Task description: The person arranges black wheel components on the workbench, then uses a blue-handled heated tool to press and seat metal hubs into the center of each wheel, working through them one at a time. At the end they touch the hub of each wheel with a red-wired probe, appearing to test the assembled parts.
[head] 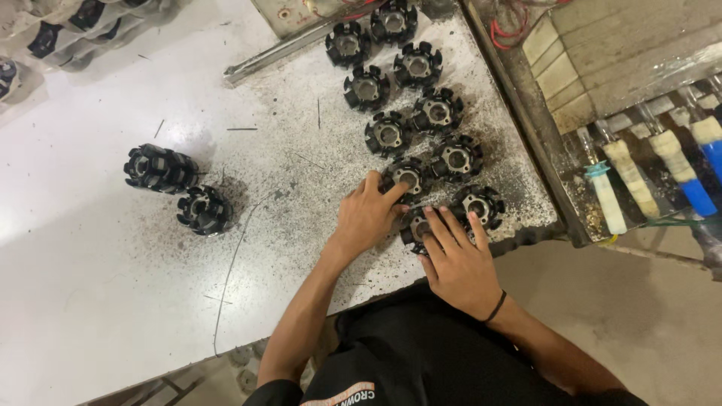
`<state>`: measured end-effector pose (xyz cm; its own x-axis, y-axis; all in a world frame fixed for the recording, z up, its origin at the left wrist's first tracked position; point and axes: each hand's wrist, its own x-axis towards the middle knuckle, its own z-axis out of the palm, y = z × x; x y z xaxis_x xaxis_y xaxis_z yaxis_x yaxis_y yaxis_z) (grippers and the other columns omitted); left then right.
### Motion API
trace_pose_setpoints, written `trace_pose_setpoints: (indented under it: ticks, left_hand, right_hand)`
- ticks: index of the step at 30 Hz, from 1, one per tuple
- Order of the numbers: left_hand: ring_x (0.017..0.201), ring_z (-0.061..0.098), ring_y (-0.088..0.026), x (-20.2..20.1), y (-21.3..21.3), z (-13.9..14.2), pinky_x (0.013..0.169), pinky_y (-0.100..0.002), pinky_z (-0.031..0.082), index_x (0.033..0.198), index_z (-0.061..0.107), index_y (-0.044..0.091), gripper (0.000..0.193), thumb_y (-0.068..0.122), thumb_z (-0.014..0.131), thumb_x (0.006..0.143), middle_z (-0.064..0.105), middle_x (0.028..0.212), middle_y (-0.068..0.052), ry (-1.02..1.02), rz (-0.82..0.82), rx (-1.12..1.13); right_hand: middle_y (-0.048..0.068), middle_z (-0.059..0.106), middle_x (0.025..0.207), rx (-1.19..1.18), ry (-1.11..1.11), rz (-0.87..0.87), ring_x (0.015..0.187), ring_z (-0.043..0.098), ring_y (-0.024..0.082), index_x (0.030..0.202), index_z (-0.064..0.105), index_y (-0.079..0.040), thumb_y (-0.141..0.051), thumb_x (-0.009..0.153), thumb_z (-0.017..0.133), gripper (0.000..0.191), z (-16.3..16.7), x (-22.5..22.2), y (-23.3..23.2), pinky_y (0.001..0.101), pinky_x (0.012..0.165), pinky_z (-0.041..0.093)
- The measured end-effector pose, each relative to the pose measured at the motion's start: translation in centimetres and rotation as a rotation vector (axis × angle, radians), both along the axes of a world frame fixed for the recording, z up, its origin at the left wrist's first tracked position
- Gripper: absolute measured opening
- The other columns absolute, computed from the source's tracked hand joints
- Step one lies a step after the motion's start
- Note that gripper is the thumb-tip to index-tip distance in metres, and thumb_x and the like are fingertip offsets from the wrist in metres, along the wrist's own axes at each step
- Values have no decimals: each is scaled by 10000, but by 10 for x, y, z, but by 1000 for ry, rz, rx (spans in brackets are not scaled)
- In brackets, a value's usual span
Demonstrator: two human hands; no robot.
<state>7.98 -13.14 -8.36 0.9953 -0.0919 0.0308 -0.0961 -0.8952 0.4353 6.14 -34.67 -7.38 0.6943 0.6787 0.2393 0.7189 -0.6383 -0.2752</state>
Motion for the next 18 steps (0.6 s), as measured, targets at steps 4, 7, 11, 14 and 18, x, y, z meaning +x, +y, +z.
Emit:
trace_pose_setpoints:
  ticks: [4,7,11,14,18]
  left_hand:
    - [1002,661,-411,-15,16,1,741,-511,580,1452,508,243,538,348,670,950,542,1244,-193,29,2,-130]
    - [1104,637,-403,-40,51,2,894,-561,527,1512,481,177,637,390,675,943,548,1352,-220,-36,73,-11]
    - [1329,510,-370,-84,121,7,1099,-550,439,1516,492,70,659,422,672,989,563,1426,-191,-127,498,265]
    - [1333,415,-429,-119,157,3,1014,-630,423,1386,573,48,661,462,736,897,543,1410,-261,-157,786,629]
    - [1427,418,-484,-140,172,-18,1060,-556,493,1408,569,12,566,323,758,976,499,1494,-278,-250,765,462]
  right_hand:
    - [136,540,1492,19,-7,-32,1409,472,286,1200,684,-64,-341,887,682,417,-4,-4,1,550,1211,191]
    - [155,532,1498,179,-22,-49,1408,471,294,1259,682,-61,-437,901,700,519,-15,-9,-5,549,1215,170]
    - [161,551,1496,242,-118,-32,1415,484,294,1278,689,-64,-470,929,729,537,-34,-7,-8,527,1237,144]
    - [163,565,1477,229,-242,-15,1409,491,302,1279,689,-72,-487,944,719,534,-46,1,-8,541,1236,109]
    - [171,569,1465,189,-302,-11,1400,495,319,1305,685,-70,-554,956,651,597,-53,9,-6,550,1214,77]
